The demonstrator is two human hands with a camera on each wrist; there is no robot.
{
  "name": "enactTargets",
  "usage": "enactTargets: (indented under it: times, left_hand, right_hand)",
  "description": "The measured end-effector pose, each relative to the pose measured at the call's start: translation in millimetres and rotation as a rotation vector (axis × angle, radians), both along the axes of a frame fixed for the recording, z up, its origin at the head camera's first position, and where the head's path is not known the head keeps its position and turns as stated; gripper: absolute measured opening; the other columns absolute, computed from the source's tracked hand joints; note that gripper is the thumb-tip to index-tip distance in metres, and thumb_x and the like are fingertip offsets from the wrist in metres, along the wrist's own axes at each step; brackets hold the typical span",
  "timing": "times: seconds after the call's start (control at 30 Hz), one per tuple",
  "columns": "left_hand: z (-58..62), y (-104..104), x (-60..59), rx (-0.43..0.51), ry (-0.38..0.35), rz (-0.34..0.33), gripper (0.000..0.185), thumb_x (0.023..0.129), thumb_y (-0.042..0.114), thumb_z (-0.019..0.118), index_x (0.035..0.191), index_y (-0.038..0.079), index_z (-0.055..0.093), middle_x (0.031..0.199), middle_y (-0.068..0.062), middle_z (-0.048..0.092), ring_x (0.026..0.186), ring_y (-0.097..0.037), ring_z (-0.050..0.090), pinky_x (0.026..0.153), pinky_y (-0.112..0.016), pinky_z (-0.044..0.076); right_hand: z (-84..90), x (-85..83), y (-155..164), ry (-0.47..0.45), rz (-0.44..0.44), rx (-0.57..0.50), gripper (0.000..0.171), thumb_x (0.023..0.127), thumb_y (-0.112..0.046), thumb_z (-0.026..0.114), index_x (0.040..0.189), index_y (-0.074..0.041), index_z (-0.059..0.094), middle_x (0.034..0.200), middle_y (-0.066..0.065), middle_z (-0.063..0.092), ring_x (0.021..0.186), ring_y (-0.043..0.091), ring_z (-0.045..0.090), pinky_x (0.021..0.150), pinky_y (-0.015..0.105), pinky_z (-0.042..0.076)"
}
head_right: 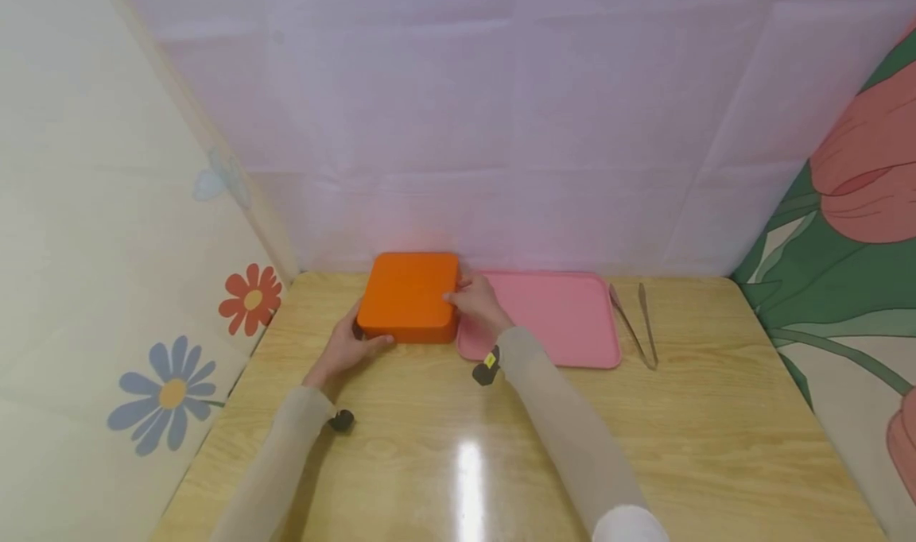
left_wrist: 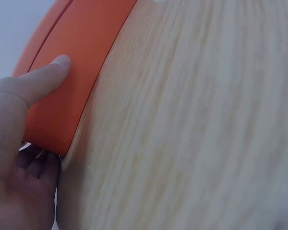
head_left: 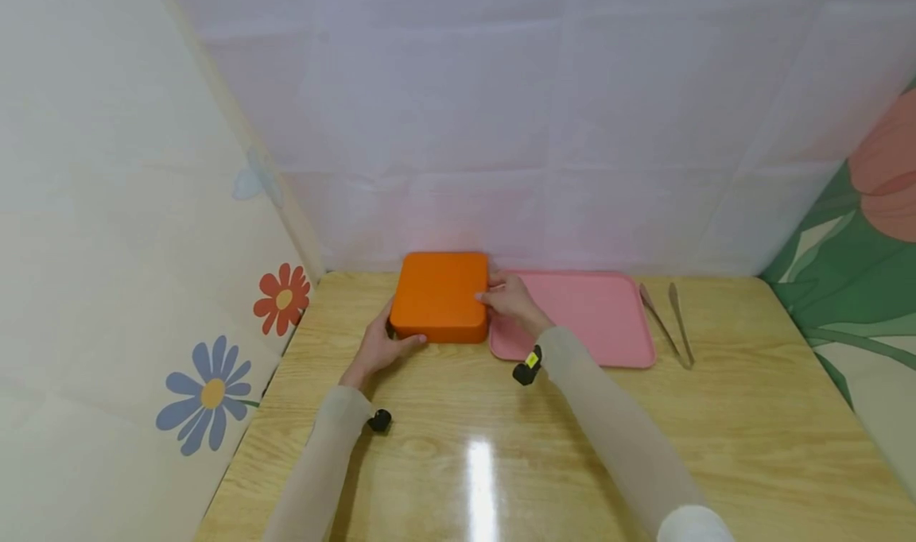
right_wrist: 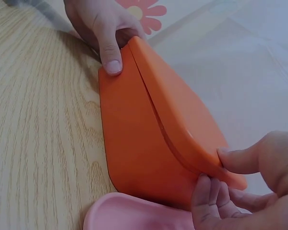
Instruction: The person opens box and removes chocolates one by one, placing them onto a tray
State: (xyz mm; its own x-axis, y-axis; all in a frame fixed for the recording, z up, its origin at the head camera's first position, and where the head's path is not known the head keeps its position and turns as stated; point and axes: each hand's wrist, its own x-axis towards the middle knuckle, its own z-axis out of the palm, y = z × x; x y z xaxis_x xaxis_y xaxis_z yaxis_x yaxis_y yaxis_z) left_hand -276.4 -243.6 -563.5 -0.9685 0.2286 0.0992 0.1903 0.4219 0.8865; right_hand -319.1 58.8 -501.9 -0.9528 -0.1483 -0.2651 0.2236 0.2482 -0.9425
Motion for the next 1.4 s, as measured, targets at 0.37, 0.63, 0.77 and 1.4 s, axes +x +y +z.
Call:
enactTargets:
  times: [0.37,0.63,0.77,1.4]
  left_hand:
    - [2.6,-0.1,0.5,0.004,-0.032,0.0,0.108,0.089,0.022,0.09,0.173,0.021,0.021,0.174,-0.008,0.035,0.16,-0.03,0.036,0.132,-0.049,0.028]
    - [4.1,0.2,0.6,0.003,-0.049,0.006,0.109,0.089,0.022,0.09,0.173,0.021,0.021,0.174,-0.009,0.034,0.16,-0.03,0.035,0.133,-0.05,0.027]
    - [3.4,-1.3,0.4,0.052,-0.055,-0.008,0.106,0.091,0.017,0.088,0.172,0.018,0.022,0.174,-0.011,0.034,0.159,-0.033,0.036,0.132,-0.053,0.026]
    - [22.3,-6.0,6.2,0.194,-0.251,0.074,0.089,0.101,0.043,0.074,0.172,0.021,0.025,0.178,-0.009,0.023,0.161,-0.037,0.032,0.132,-0.056,0.026]
  right_hand:
    - [5.0,1.9,-0.1,-0.004,-0.004,-0.021,0.05,0.1,-0.008,0.073,0.146,0.005,0.058,0.121,0.019,0.07,0.082,0.016,0.063,0.095,0.048,0.06]
    - [11.3,4.0,0.2,-0.009,-0.017,-0.042,0.053,0.101,-0.009,0.073,0.148,0.008,0.053,0.127,0.023,0.069,0.083,0.015,0.063,0.1,0.05,0.059]
    - [10.6,3.3,-1.0,-0.012,-0.018,-0.05,0.053,0.101,-0.008,0.073,0.147,0.009,0.053,0.126,0.023,0.068,0.082,0.015,0.062,0.101,0.051,0.059]
    - [11.1,7.1,-4.6,0.024,-0.021,-0.051,0.051,0.1,-0.008,0.074,0.143,0.011,0.055,0.124,0.022,0.064,0.088,0.015,0.065,0.097,0.043,0.062]
